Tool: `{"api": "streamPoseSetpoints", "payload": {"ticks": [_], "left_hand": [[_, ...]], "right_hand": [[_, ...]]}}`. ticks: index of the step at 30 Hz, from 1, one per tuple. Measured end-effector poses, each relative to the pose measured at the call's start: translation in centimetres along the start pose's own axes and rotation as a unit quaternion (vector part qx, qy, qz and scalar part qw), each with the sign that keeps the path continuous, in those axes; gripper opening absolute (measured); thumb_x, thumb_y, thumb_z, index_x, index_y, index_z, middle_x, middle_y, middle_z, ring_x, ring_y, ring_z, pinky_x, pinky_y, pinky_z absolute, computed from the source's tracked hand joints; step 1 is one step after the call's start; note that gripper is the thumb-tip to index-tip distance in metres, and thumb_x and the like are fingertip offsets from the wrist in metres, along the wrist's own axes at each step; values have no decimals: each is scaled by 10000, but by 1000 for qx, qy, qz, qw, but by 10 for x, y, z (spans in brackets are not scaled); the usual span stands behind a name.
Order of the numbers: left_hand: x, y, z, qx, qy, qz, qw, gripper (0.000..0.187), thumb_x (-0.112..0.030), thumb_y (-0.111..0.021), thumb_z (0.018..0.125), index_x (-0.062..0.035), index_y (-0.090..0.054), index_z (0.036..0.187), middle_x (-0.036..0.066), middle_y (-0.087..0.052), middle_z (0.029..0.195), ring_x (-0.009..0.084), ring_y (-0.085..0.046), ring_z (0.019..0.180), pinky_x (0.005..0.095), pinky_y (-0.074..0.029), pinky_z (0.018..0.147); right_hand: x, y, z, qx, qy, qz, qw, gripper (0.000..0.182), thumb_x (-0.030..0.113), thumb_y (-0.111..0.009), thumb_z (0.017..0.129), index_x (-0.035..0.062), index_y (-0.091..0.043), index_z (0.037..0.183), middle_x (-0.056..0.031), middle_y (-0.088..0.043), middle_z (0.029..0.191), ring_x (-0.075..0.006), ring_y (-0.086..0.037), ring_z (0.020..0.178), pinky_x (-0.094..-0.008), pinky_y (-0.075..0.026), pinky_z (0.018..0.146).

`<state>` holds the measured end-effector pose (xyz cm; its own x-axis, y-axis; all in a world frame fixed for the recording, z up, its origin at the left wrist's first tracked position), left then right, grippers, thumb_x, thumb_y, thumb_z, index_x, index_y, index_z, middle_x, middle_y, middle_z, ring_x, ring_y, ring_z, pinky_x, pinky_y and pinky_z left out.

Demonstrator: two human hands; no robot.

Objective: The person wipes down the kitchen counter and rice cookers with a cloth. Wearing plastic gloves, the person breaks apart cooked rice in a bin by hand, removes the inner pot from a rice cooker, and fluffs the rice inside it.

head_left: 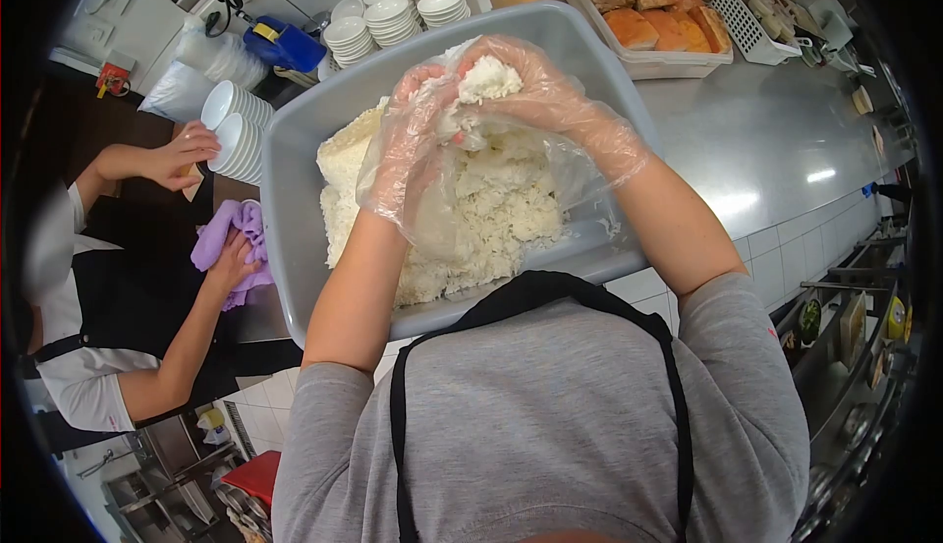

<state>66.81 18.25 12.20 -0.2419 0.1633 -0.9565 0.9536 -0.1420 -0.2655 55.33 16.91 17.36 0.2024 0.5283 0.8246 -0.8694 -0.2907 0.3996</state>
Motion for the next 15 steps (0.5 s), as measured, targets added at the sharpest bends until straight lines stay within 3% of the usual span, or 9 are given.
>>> {"api": "streamPoseSetpoints", "payload": {"ticks": [3,8,10,11,13,15], "left_hand": [[4,2,1,1,-2,-28,1000,278,-203,-595,884,-163,-483,1135,12,-548,1031,100,-550,920,243,-496,582],[8,-4,10,-14,-60,-85,994,311,-180,-590,891,-158,-463,1174,37,-543,1071,135,-569,966,294,-531,666],[8,-1,15,-27,-109,-20,994,364,-291,-556,920,-118,-431,1215,57,-538,1112,165,-571,1004,337,-541,760],[7,-2,16,-27,-109,-20,993,364,-291,-556,920,-118,-431,1215,57,-538,1112,165,-571,1004,337,-541,760],[18,11,15,-103,-27,40,993,438,-323,-568,912,-101,-439,1266,92,-556,1134,183,-545,1034,328,-462,872],[26,12,16,-93,26,-6,995,509,-359,-548,915,-78,-395,1311,102,-546,1164,191,-536,1052,336,-450,892]], "right_hand": [[-12,2,-1,-29,-80,92,992,329,164,-788,716,130,-595,980,29,-594,974,-105,-552,958,-280,-442,874],[-19,2,-4,-73,-128,208,967,403,246,-805,721,93,-596,1030,8,-622,966,-105,-558,939,-284,-455,850],[-23,3,-6,-77,-146,224,960,422,237,-808,721,74,-588,1043,8,-625,960,-97,-558,936,-279,-458,845],[-30,2,-5,-64,-156,198,966,480,285,-796,730,66,-577,1097,-20,-635,989,-123,-569,970,-292,-454,872],[-36,8,-7,-52,-166,172,970,541,333,-785,739,59,-565,1151,-47,-644,1018,-148,-580,1003,-305,-451,899],[-42,7,-12,39,-207,-10,977,427,356,-720,809,89,-565,1103,-24,-607,1082,-125,-560,993,-301,-438,917]]}}
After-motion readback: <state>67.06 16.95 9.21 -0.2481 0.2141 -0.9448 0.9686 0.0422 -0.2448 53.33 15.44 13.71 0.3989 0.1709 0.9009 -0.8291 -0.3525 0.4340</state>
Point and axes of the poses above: each hand's wrist, its own z-axis towards the middle knuckle, its own y-axis out of the back of the hand, x = y × z, the point moved 10 cm from there along z, towards the middle knuckle
